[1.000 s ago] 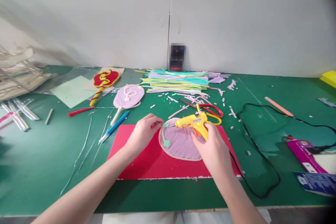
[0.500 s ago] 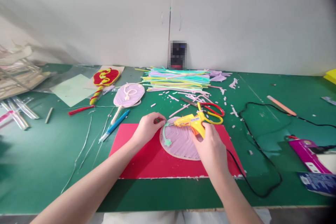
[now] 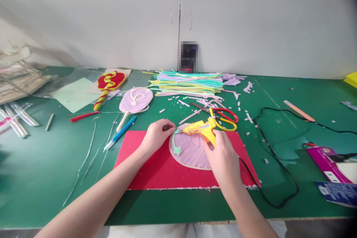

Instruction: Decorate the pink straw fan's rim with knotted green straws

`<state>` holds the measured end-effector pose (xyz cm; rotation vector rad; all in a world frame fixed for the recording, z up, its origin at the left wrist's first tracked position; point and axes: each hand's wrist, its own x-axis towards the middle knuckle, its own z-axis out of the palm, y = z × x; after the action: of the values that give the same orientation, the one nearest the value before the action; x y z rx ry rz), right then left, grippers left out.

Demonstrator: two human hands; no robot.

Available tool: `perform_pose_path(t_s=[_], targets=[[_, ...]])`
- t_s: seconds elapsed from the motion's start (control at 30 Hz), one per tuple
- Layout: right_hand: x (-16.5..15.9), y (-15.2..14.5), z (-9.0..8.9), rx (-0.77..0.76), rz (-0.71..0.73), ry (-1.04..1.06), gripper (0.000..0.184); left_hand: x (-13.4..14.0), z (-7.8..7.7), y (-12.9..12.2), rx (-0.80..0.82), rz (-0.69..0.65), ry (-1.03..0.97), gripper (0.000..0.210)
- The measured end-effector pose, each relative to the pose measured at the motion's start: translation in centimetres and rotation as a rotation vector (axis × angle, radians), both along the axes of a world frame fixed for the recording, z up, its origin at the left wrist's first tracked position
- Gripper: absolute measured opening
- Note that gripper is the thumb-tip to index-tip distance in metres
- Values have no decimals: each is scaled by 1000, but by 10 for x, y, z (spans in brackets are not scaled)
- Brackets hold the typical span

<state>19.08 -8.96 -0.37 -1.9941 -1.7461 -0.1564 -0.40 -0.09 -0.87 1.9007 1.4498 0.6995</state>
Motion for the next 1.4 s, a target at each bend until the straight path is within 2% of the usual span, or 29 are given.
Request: perform_pose_path(t_s=[0.6, 1.4], targets=[[3, -2, -5, 37, 13, -11, 23, 0, 1, 0, -12, 2, -1, 11], [3, -1, -4, 7, 11, 24, 21, 1, 3, 0, -20, 3, -3, 10]])
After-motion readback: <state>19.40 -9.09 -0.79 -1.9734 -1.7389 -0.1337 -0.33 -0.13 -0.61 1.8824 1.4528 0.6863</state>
